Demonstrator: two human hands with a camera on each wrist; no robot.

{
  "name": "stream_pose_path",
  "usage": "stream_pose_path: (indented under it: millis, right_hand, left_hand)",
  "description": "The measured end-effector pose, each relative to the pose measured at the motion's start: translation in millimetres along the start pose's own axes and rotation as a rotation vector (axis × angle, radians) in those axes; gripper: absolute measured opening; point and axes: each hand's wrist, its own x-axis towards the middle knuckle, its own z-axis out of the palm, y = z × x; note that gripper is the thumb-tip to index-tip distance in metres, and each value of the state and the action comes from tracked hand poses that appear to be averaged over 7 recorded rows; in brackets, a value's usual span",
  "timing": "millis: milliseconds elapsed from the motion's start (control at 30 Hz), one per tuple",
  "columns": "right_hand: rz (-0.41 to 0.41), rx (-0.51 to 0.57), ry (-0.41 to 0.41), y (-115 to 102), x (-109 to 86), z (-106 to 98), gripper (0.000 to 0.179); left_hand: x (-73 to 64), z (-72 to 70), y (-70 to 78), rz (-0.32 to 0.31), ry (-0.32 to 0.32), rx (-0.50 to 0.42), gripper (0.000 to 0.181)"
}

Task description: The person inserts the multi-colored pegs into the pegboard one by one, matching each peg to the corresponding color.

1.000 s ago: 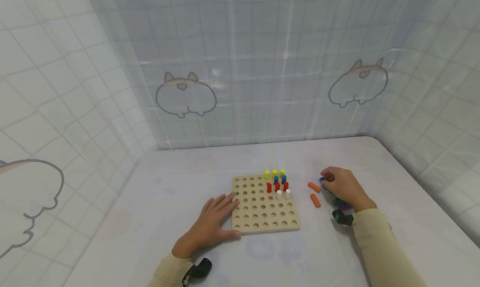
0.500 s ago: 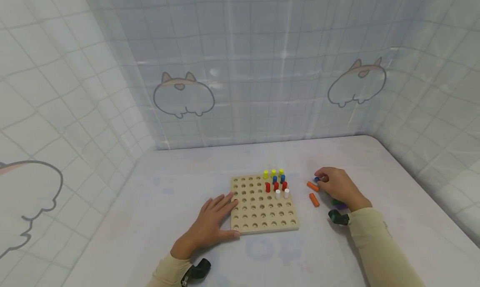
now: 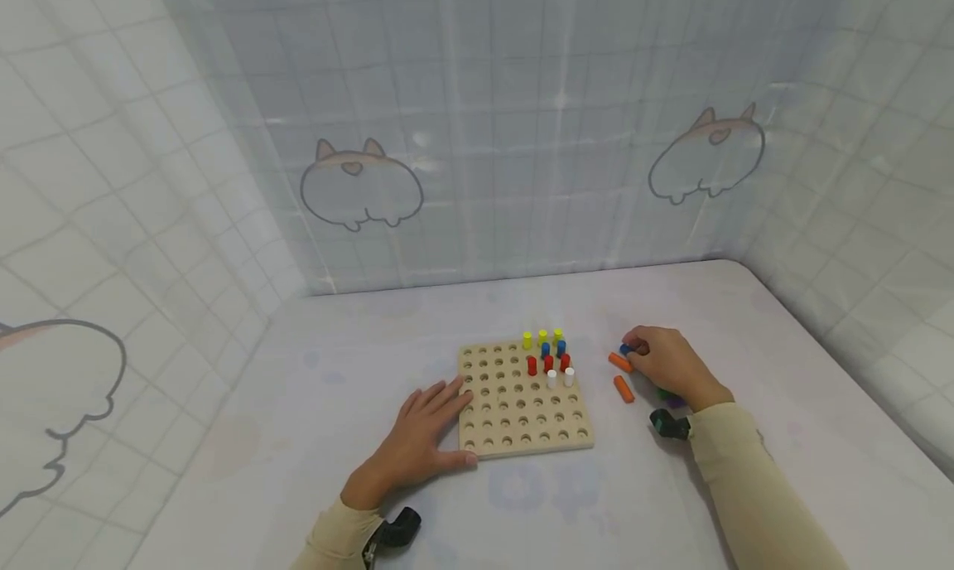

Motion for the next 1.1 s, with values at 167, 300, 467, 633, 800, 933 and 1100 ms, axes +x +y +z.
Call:
stream_pose_path:
  millis: [167, 300, 467, 633, 800, 933, 1100]
  right_hand:
    - [0.024, 0.034, 0.016, 3.4, -3.7, 0.8, 0.030]
    - [-0.002, 0.094, 0.076, 4.0, -4.6, 1.9, 0.030]
    - [0.032, 0.193, 0.158, 1.4, -3.8, 1.1, 0.027]
    - [0.139, 0.389, 0.154, 0.3, -3.2, -1.8, 0.033]
    - [0.180, 0.541, 0.149, 0.9, -2.7, -4.4, 0.041]
    - [0.198, 0.580, 0.150, 1.3, -3.4, -5.8, 0.041]
    - [0.209, 0.606, 0.153, 2.1, -3.2, -6.9, 0.043]
  left_hand:
    - [-2.0, 3.4, -0.6, -0.014, -0.024, 0.003, 0.097]
    - [-3.7, 3.3, -0.1, -0.006, -0.024, 0.010, 0.096]
    - [-3.2, 0.7, -0.6, 0.004, -0.003, 0.006, 0.095]
    - [-3.7, 0.9, -2.6, -0.008, -0.010, 0.002, 0.096]
    - [-4.2, 2.4, -2.6, -0.002, -0.002, -0.012, 0.095]
    - [-3.7, 2.3, -1.8, 0.002, -0.001, -0.006, 0.095]
    - [-1.5, 0.0, -1.2, 0.000, 0.002, 0.002, 0.095]
